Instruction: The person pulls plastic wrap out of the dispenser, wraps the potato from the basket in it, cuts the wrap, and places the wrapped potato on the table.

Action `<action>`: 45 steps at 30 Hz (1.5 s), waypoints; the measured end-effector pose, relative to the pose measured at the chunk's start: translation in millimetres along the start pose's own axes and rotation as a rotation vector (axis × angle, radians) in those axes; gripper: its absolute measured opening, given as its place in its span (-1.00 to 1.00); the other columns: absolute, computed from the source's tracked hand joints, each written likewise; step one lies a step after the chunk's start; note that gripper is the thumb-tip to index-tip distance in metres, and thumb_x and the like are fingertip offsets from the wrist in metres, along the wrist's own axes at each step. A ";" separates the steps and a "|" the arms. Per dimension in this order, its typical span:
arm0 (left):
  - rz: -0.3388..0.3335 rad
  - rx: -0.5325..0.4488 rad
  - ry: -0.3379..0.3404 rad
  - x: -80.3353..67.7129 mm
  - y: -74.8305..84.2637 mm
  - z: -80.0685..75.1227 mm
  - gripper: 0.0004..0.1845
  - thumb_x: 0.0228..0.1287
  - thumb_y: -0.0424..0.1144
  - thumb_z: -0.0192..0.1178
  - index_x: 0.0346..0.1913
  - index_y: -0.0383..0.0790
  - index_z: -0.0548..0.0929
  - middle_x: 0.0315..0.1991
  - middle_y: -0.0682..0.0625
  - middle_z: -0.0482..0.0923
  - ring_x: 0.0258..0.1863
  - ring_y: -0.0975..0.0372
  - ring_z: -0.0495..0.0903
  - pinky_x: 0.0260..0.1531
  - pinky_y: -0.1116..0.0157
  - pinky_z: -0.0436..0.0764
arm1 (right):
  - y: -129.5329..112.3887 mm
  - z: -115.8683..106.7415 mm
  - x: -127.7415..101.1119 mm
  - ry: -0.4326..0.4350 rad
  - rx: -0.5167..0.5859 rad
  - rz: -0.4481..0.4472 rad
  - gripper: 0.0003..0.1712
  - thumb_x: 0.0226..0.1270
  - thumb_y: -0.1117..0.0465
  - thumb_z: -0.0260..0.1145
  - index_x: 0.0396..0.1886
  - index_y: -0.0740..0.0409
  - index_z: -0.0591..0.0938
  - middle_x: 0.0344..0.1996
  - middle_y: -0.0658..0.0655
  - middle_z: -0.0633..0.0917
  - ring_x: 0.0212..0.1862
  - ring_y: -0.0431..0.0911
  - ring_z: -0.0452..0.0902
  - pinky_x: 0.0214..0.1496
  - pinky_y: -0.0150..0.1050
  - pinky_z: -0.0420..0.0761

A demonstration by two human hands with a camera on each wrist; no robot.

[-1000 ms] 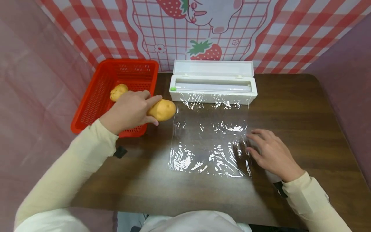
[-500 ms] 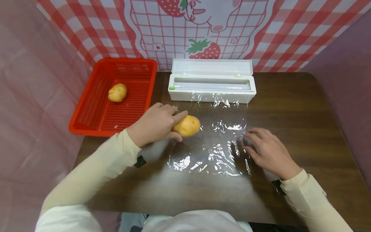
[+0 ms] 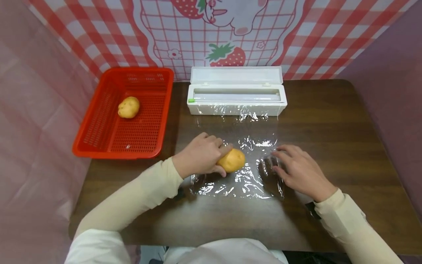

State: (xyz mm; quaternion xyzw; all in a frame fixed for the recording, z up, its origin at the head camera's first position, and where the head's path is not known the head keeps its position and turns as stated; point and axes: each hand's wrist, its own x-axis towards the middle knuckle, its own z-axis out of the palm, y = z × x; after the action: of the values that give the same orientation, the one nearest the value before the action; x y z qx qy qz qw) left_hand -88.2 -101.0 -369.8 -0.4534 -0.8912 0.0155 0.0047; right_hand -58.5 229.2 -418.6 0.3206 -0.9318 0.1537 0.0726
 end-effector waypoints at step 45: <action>-0.033 -0.008 -0.025 15.7 30.9 68.7 -0.06 0.07 0.50 0.21 0.38 -0.06 0.51 0.00 -0.10 0.65 -0.09 0.08 0.67 -0.15 0.13 0.59 | -55.8 61.5 -10.4 -0.156 0.074 -0.332 -0.78 0.19 0.10 0.52 -0.33 0.04 0.64 -0.51 -0.12 0.64 -0.57 -0.22 0.53 -0.56 -0.23 0.55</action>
State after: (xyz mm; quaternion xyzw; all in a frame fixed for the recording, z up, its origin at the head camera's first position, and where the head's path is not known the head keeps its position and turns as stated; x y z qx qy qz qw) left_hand -74.0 -71.7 -439.5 -0.4386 -0.8985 0.0175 -0.0078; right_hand -18.1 173.0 -465.6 0.4834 -0.8626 0.1484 0.0128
